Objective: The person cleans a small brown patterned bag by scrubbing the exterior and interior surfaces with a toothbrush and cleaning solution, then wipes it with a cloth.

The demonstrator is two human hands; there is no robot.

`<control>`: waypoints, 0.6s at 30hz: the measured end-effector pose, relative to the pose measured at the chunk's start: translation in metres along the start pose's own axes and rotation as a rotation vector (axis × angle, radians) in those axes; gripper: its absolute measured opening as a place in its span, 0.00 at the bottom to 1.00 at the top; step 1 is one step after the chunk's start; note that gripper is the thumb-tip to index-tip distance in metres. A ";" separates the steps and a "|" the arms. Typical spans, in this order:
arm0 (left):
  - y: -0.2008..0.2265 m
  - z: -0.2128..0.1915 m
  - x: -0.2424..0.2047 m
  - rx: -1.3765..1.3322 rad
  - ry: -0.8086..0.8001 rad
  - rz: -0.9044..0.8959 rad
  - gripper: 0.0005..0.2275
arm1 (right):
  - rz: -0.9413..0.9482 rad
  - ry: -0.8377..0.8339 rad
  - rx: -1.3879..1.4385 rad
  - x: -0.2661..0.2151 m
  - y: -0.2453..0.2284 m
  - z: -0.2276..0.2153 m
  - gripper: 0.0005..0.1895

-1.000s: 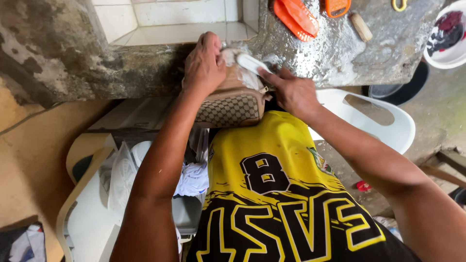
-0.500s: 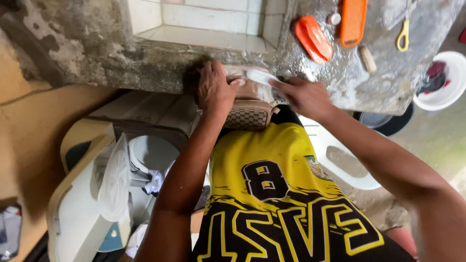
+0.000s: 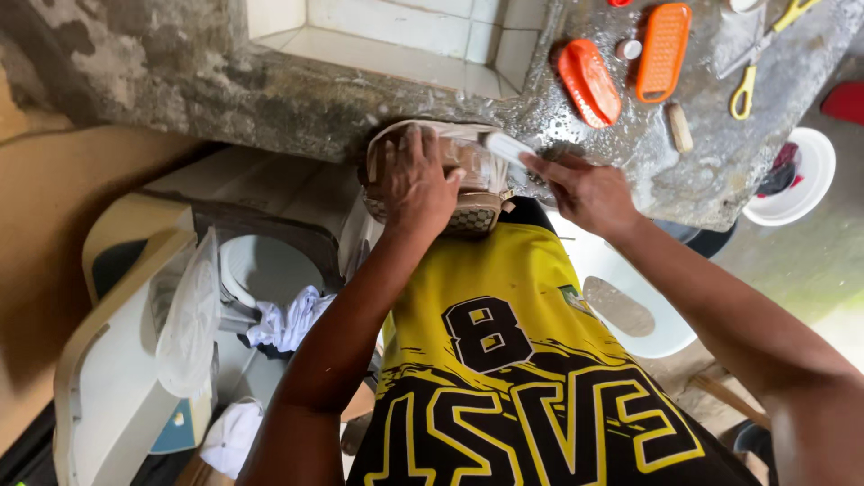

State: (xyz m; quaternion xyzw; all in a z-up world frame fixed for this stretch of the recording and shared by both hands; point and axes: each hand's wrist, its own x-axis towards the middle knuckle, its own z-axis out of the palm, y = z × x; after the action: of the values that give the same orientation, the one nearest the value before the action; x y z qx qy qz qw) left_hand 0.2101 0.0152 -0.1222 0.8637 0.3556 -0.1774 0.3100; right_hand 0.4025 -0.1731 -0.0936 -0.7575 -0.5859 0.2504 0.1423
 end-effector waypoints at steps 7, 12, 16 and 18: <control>0.005 -0.009 -0.004 -0.005 -0.233 -0.071 0.36 | -0.065 -0.059 0.099 0.085 -0.025 0.042 0.25; 0.004 -0.010 -0.002 0.007 -0.108 -0.015 0.38 | -0.026 -0.080 -0.056 0.037 -0.009 0.004 0.29; 0.002 -0.003 -0.002 0.031 -0.144 -0.045 0.40 | 0.041 -0.062 0.007 0.025 -0.011 0.002 0.29; 0.003 0.000 -0.001 0.037 -0.154 -0.047 0.40 | -0.075 0.004 0.034 0.057 -0.020 0.020 0.33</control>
State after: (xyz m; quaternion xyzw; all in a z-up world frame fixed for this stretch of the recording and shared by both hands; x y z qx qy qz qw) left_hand 0.2111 0.0131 -0.1205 0.8446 0.3474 -0.2571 0.3161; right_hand 0.3858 -0.1145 -0.1121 -0.7329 -0.6093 0.2534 0.1655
